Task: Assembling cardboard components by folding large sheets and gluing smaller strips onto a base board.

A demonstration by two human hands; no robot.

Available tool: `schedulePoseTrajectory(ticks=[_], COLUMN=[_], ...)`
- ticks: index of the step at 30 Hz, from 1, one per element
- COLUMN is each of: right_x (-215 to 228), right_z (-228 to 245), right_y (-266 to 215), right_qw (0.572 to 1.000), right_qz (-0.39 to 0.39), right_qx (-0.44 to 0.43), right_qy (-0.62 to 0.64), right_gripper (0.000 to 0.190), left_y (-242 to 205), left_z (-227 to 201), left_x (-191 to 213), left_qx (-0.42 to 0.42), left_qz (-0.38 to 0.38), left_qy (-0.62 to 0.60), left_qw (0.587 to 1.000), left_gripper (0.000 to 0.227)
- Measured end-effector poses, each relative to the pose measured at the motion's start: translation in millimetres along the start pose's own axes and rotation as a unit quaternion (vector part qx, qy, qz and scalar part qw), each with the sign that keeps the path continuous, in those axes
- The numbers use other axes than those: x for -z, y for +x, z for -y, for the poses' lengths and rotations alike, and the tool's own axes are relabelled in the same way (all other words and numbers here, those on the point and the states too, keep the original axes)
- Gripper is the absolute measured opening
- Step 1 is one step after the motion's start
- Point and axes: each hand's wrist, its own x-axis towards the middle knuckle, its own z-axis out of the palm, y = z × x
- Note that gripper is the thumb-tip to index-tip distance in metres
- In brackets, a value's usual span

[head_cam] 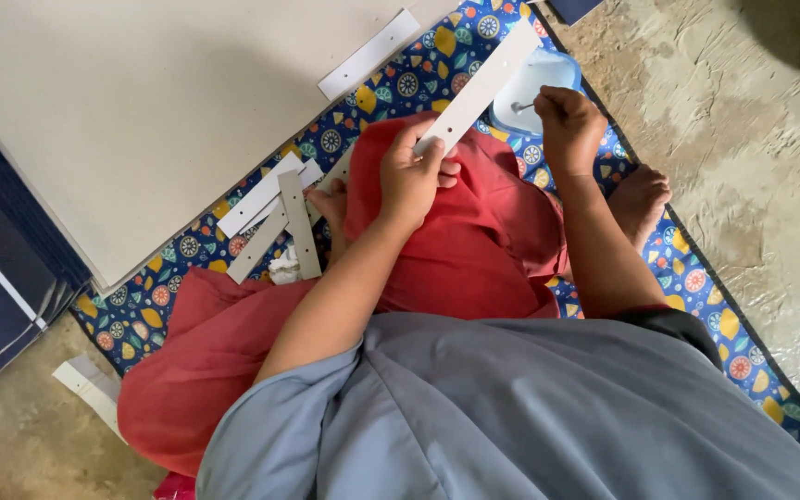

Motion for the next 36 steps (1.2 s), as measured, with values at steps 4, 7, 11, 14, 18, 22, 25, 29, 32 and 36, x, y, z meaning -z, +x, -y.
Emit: schedulePoseTrajectory(ticks=[4, 7, 11, 14, 18, 22, 25, 29, 32, 36], right_x=[-13.0, -17.0, -13.7, -12.4, -12.8, 10.5, 36.7, 30.4, 17.7, 13.8], right_z=[16.4, 13.7, 6.9, -1.1, -12.6, 6.1, 54.1, 94.3, 106.4, 122.3], right_y=[-6.7, -11.5, -10.0, -7.3, -3.7, 7.1, 7.7, 0.6, -8.5, -10.8], right_qw=[0.991, 0.986, 0.940, 0.910, 0.816, 0.804, 0.780, 0.872, 0.902, 0.918], right_qz=[0.033, 0.029, -0.038, -0.057, -0.082, -0.103, -0.066, 0.000, 0.023, 0.052], right_qx=[-0.084, -0.138, -0.250, -0.299, -0.400, -0.388, -0.300, -0.163, -0.085, -0.022], right_qy=[0.102, 0.088, 0.229, 0.280, 0.410, 0.439, 0.545, 0.462, 0.422, 0.392], right_gripper=[0.011, 0.009, 0.016, 0.024, 0.027, 0.029, 0.024, 0.013, 0.017, 0.014], left_y=[-0.1, -0.1, -0.9, -1.9, -2.7, -1.6, -3.3, -1.3, -4.5, -5.4], left_z=[0.6, -0.1, -2.4, -4.3, -1.1, 1.5, 5.4, 17.0, 16.7, 19.2], left_x=[2.2, 2.1, 1.8, 1.6, 0.3, 2.4, 7.0, -0.1, -2.2, -2.1], left_qx=[-0.013, -0.007, -0.013, -0.023, -0.040, -0.047, -0.091, -0.109, -0.118, -0.143], left_qz=[0.001, 0.004, 0.004, 0.002, -0.008, -0.020, 0.024, -0.016, -0.050, -0.051], left_qy=[0.007, 0.009, 0.014, 0.022, 0.027, 0.029, 0.064, 0.057, 0.046, 0.040], left_qw=[1.000, 1.000, 1.000, 0.999, 0.999, 0.998, 0.993, 0.992, 0.991, 0.988], left_gripper=[0.034, 0.033, 0.032, 0.031, 0.031, 0.031, 0.036, 0.033, 0.033, 0.033])
